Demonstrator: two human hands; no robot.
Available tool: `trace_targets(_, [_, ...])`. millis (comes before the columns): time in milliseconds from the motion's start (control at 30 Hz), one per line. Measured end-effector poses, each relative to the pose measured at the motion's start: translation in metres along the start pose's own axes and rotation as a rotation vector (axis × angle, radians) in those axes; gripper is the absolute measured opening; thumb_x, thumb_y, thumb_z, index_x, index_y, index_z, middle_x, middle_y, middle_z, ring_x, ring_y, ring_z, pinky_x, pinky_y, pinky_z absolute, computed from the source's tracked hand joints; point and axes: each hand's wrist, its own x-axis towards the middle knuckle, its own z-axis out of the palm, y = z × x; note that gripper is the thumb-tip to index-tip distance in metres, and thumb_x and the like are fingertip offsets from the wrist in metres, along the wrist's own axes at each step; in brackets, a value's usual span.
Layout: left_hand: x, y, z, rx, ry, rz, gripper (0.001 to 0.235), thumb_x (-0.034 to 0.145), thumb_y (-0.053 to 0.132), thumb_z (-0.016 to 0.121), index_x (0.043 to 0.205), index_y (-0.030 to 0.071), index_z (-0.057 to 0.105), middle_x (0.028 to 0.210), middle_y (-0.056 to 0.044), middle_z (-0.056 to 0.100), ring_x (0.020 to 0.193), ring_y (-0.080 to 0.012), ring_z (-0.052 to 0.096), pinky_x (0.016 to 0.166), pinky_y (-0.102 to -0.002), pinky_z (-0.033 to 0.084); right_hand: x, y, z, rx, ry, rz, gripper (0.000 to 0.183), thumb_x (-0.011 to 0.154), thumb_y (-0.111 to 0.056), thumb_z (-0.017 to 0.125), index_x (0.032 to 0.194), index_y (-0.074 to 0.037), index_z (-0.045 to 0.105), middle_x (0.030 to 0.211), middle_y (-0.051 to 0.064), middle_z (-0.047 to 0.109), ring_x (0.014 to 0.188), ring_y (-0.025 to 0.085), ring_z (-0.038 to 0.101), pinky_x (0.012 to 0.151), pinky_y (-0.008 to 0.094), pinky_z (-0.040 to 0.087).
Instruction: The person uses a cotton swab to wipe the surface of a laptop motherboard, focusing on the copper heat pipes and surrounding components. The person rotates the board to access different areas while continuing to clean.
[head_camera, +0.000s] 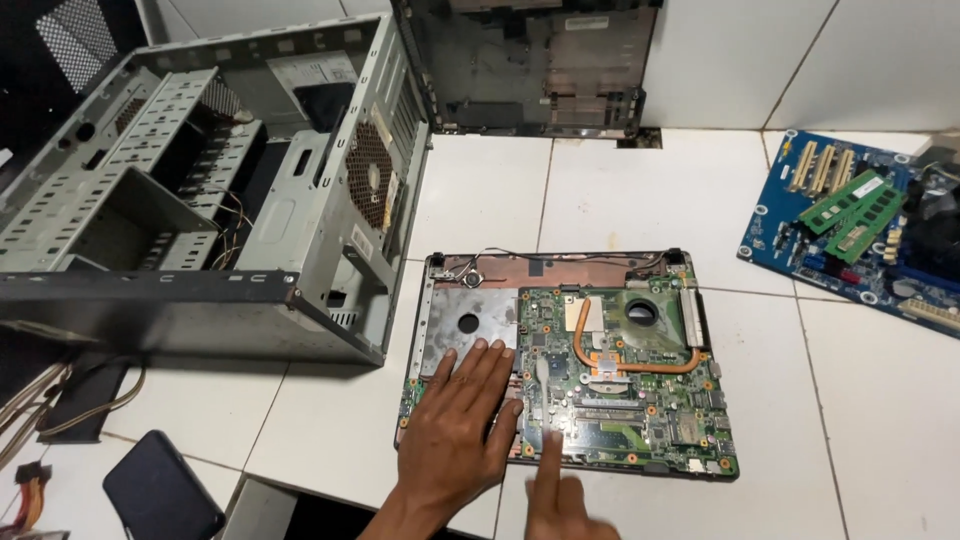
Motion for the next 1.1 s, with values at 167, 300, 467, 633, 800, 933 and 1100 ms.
trace_targets(167, [0.002, -0.001, -0.001, -0.004, 0.012, 0.015, 0.045, 0.104, 0.024, 0.061, 0.143, 0.001, 0.061, 0.146, -0.015, 0.066, 0.140, -0.0300, 0.060, 0.122, -0.048, 0.039, 0.035, -0.002, -0.017, -0.006, -0.243, 0.111, 0.065, 0.098, -0.051, 0.056, 0.159, -0.031, 0.045, 0.081, -0.010, 0.067, 0.030, 0.030, 0.052, 0.033, 0.047, 0.040])
trace_targets(300, [0.003, -0.001, -0.001, 0.010, 0.022, 0.025, 0.045, 0.104, 0.024, 0.062, 0.143, 0.002, 0.062, 0.145, -0.014, 0.066, 0.139, -0.0294, 0.060, 0.122, -0.048, 0.039, 0.045, 0.010, -0.004, 0.152, -0.637, 0.119, 0.071, 0.102, -0.057, 0.039, 0.167, -0.034, 0.021, 0.107, -0.002, 0.066, 0.060, 0.044, 0.074, 0.048, 0.062, 0.055])
trace_targets(467, [0.001, -0.001, -0.001, -0.002, 0.008, 0.011, 0.046, 0.104, 0.025, 0.061, 0.143, 0.001, 0.062, 0.146, -0.014, 0.066, 0.140, -0.0299, 0.060, 0.121, -0.048, 0.039, 0.055, 0.009, -0.027, 0.094, -0.533, 0.195, 0.067, 0.096, -0.062, 0.052, 0.158, -0.047, 0.035, 0.079, -0.005, 0.069, 0.043, 0.036, 0.065, 0.039, 0.052, 0.044])
trace_targets(633, [0.003, 0.001, -0.004, 0.002, 0.028, 0.011, 0.044, 0.104, 0.022, 0.061, 0.142, 0.000, 0.062, 0.144, -0.015, 0.067, 0.138, -0.0300, 0.061, 0.121, -0.047, 0.040, 0.090, 0.023, -0.036, 0.382, -0.365, 0.186, 0.057, 0.098, -0.041, 0.057, 0.154, -0.033, 0.052, 0.083, 0.003, 0.074, 0.055, 0.036, 0.070, 0.046, 0.055, 0.054])
trace_targets(800, [0.004, 0.000, -0.004, -0.039, 0.007, 0.004, 0.045, 0.105, 0.023, 0.060, 0.142, 0.000, 0.062, 0.145, -0.016, 0.066, 0.139, -0.0318, 0.060, 0.121, -0.049, 0.039, 0.089, 0.016, -0.051, 0.103, -0.466, 0.286, 0.055, 0.094, -0.058, 0.055, 0.149, -0.053, 0.050, 0.075, -0.006, 0.072, 0.045, 0.030, 0.064, 0.042, 0.047, 0.047])
trace_targets(933, [0.004, 0.000, -0.002, -0.013, 0.020, 0.017, 0.045, 0.104, 0.023, 0.061, 0.144, 0.000, 0.061, 0.145, -0.015, 0.067, 0.139, -0.0304, 0.061, 0.122, -0.048, 0.040, 0.137, 0.028, -0.065, 0.282, -0.589, 0.186, 0.056, 0.103, -0.044, 0.046, 0.158, -0.035, 0.041, 0.099, 0.005, 0.071, 0.065, 0.046, 0.073, 0.054, 0.063, 0.058])
trace_targets(1100, [0.004, 0.001, -0.004, -0.037, 0.015, 0.004, 0.045, 0.104, 0.023, 0.062, 0.142, -0.001, 0.062, 0.144, -0.016, 0.067, 0.138, -0.0314, 0.062, 0.122, -0.049, 0.041, 0.147, 0.047, -0.071, 0.323, -0.645, 0.256, 0.055, 0.101, -0.046, 0.045, 0.157, -0.048, 0.045, 0.107, 0.002, 0.074, 0.075, 0.043, 0.074, 0.062, 0.064, 0.057])
